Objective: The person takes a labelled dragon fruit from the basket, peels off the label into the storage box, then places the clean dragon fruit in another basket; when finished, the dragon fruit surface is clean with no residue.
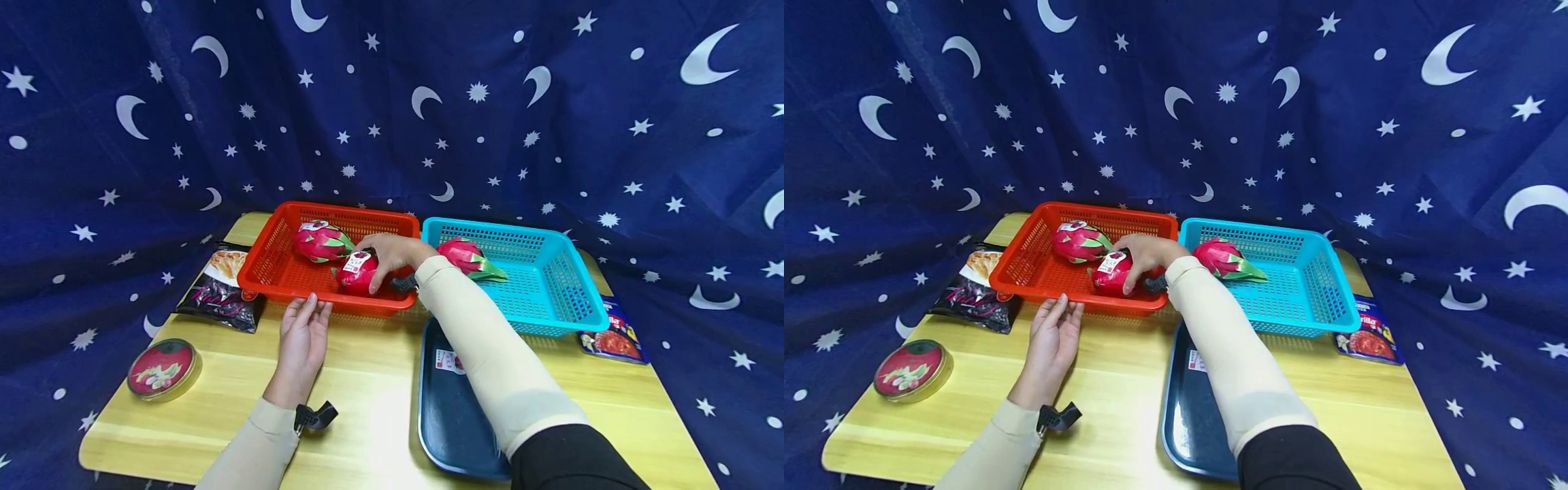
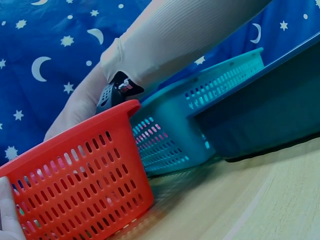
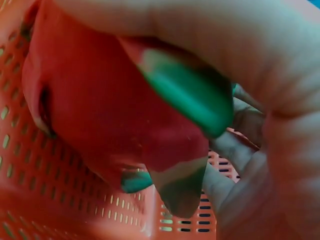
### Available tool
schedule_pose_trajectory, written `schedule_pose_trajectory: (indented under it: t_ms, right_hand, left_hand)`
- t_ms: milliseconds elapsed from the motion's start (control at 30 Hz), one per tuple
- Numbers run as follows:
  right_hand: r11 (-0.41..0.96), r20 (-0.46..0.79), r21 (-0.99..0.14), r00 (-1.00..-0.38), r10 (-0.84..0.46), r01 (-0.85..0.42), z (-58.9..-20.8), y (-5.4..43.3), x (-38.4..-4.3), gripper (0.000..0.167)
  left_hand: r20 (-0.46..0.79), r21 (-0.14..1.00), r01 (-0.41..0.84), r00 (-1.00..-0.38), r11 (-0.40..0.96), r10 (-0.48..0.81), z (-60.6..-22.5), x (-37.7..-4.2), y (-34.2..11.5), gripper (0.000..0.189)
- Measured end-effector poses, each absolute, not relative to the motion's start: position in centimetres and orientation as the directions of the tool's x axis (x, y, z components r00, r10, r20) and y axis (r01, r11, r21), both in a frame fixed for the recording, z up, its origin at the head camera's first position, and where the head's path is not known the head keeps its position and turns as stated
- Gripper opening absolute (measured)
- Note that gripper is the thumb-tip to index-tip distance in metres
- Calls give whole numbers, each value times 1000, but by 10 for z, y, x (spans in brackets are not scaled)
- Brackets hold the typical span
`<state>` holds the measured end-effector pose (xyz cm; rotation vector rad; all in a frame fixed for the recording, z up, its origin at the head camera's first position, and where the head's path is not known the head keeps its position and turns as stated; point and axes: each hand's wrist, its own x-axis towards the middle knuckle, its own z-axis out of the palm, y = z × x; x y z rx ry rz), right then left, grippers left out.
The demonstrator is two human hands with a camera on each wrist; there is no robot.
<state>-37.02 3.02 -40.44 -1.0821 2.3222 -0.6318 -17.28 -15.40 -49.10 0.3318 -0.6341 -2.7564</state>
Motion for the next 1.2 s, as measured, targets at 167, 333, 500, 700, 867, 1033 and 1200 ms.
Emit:
schedule_pose_trajectory:
  t_ms: [167, 333, 500, 700, 867, 1033, 1200]
  right_hand:
    - [563, -202, -585, -567, -799, -584, -406, 28, -369, 95]
    - [564, -175, -580, -586, -791, -588, -409, 26, -368, 93]
    - [570, -171, -584, -599, -782, -578, -410, 25, -366, 93]
    - [575, -163, -579, -609, -776, -578, -407, 25, -362, 93]
    - [568, -123, -577, -625, -771, -587, -402, 30, -359, 94]
    - [572, -75, -549, -646, -760, -610, -398, 35, -356, 94]
    - [570, -70, -567, -655, -752, -594, -396, 39, -352, 94]
  left_hand:
    - [-143, 454, 238, -931, -858, -334, -492, -172, -155, 10]
    - [-141, 465, 235, -932, -854, -333, -492, -173, -156, 10]
    - [-151, 466, 226, -932, -855, -328, -492, -173, -156, 10]
    - [-155, 455, 227, -932, -861, -327, -490, -172, -155, 10]
    - [-146, 444, 238, -932, -864, -332, -490, -172, -153, 11]
    - [-139, 444, 245, -931, -862, -337, -491, -172, -153, 10]
    - [-134, 450, 244, -933, -859, -335, -491, -171, -153, 9]
